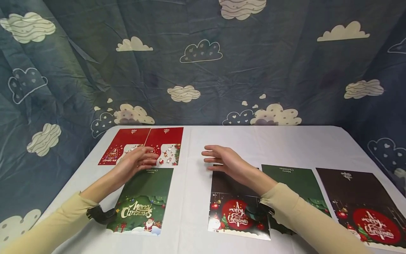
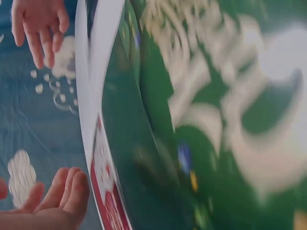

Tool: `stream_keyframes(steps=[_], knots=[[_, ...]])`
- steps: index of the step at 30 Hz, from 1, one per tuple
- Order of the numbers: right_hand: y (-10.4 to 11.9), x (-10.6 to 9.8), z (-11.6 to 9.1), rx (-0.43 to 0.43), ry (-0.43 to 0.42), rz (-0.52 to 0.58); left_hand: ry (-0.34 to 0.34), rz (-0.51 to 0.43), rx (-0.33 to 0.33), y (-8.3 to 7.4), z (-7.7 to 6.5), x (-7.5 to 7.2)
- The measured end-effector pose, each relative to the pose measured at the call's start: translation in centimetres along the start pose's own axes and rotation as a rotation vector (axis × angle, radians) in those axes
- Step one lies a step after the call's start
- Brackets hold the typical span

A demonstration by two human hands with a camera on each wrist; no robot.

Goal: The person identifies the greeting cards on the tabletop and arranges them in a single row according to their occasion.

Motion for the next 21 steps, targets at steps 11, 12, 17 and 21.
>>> stream_keyframes(steps=[11, 12, 17, 21], knots=[[-0.9, -2.9, -5.5, -0.017, -0.045, -0.105, 0.097, -0.080, -0.030, 0.5, -0.8, 5.0], [-0.9, -3.3, -6.0, -0.014, -0.048, -0.103, 0.108, -0.094, -0.035, 0.5, -0.9, 5.4], [-1.7, -4.9, -8.6, 0.015, -0.082, -0.105, 0.178, -0.183, -0.069, 0.6, -1.3, 7.8], [-2.3, -5.8, -10.4, 0.032, -0.106, -0.131, 0.228, -0.240, -0.107, 1.0, -2.0, 9.7]])
Point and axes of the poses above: each hand's wrist, its own z-axis towards the middle knuckle, its own x-axis out of the palm, y = z × x, the point moved 7 cm from there along z, towards the middle knuckle
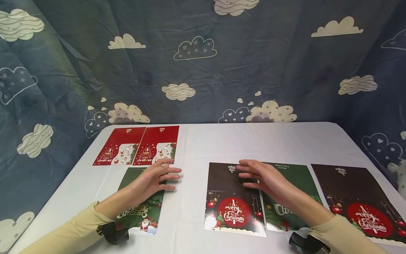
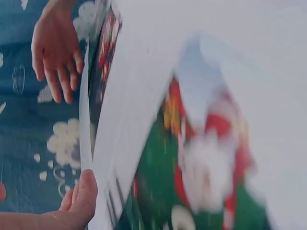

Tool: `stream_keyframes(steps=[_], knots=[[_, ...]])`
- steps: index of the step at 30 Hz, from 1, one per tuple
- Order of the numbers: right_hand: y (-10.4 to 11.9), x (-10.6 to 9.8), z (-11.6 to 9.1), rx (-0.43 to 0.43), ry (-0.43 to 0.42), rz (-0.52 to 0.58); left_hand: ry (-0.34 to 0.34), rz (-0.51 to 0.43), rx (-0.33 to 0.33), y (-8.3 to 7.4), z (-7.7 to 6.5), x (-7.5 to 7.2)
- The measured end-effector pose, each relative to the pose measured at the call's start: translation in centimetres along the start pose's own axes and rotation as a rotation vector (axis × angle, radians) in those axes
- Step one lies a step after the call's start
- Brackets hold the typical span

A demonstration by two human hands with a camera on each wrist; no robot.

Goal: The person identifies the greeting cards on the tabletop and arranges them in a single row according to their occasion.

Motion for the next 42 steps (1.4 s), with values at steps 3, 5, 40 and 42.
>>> stream_keyframes(steps=[3, 5, 40, 42], knots=[[-0.4, -0.7, -1.1, 0.013, -0.026, -0.013, 0.023, -0.037, -0.019, 0.6, -0.1, 1.3], [-0.7, -1.2, -1.7, 0.031, -0.050, -0.028, 0.036, -0.063, -0.027, 0.8, -0.1, 2.2], [-3.9, -0.7, -5.7, 0.205, -0.008, -0.255, 0.087, -0.239, -0.139, 4.6, -0.9, 9.1], [-4.0, -0.6, -5.8, 0.198, -0.013, -0.182, 0.081, -0.254, -0.130, 4.7, -1.0, 9.1]])
Point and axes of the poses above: each hand's wrist, its own z-axis towards the middle knuckle, its own x-axis out of the palm, y = z × x, the point moved 7 cm from there along z, towards the middle knuckle
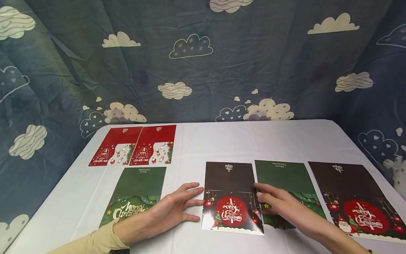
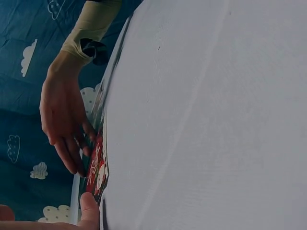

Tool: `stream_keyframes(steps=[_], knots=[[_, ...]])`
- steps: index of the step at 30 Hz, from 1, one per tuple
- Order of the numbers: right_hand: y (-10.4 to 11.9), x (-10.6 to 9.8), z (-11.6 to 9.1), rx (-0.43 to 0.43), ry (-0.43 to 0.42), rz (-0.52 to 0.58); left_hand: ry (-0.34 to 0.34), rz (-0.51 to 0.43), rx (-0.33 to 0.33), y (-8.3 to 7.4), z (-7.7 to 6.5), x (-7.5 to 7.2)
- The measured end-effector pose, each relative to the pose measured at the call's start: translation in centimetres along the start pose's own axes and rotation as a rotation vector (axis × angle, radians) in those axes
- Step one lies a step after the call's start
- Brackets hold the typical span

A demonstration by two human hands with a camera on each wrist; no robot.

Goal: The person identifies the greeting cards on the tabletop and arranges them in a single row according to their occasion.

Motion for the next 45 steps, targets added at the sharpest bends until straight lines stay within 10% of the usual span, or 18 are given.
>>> stream_keyframes(steps=[26, 45], knots=[[0.5, 1.6, -0.1, -0.004, -0.101, 0.224, -0.043, -0.114, 0.057, -0.2, -1.4, -0.8], [3.2, 2.7, 1.2, -0.151, -0.121, 0.281, -0.091, 0.034, 0.113, -2.7, -1.5, -2.0]])
Point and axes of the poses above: each hand's wrist, its own z-axis towards the middle knuckle, its own x-axis out of the palm, y = z × x, the point moved 7 cm from there along z, towards the middle knuckle
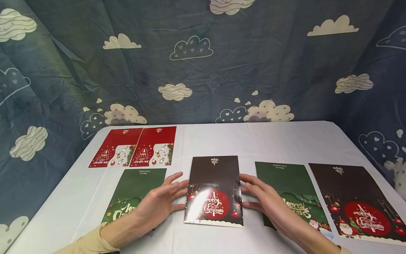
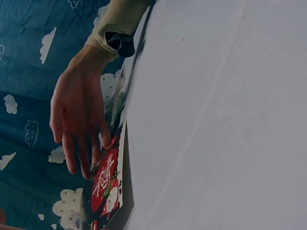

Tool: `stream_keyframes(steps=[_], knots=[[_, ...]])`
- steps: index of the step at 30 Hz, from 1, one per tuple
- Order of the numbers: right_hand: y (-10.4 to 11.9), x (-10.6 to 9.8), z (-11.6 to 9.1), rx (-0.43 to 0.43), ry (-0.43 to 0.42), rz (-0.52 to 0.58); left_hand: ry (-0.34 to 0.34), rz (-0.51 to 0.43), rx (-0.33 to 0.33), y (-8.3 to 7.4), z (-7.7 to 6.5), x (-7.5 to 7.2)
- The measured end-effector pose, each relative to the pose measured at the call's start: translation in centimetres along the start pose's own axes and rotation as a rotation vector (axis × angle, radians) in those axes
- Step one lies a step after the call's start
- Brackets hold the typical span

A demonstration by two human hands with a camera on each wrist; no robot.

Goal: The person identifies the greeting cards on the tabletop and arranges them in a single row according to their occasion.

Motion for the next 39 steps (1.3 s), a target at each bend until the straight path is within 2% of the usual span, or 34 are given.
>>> stream_keyframes(steps=[13, 19, 23, 31, 39], knots=[[0.9, 0.9, 1.9, -0.017, 0.026, 0.031, -0.005, 0.038, 0.025, -2.1, 0.3, -1.3], [1.8, 1.3, 3.3, -0.071, 0.048, 0.016, 0.017, 0.044, 0.058, -3.6, 0.5, -2.1], [2.2, 1.6, 4.3, -0.102, 0.064, 0.015, 0.004, 0.049, 0.060, -4.3, 0.8, -2.8], [3.2, 1.8, 6.8, -0.137, 0.070, 0.029, -0.026, 0.050, 0.078, -5.4, 2.1, -4.5], [3.7, 1.5, 9.7, -0.112, 0.057, 0.066, -0.045, 0.053, 0.076, -6.3, 3.9, -6.1]])
Point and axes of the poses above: each hand's wrist, its own z-axis towards the middle knuckle, its own x-axis out of the palm, y = z × x, the point moved 7 cm from there along z, towards the middle knuckle
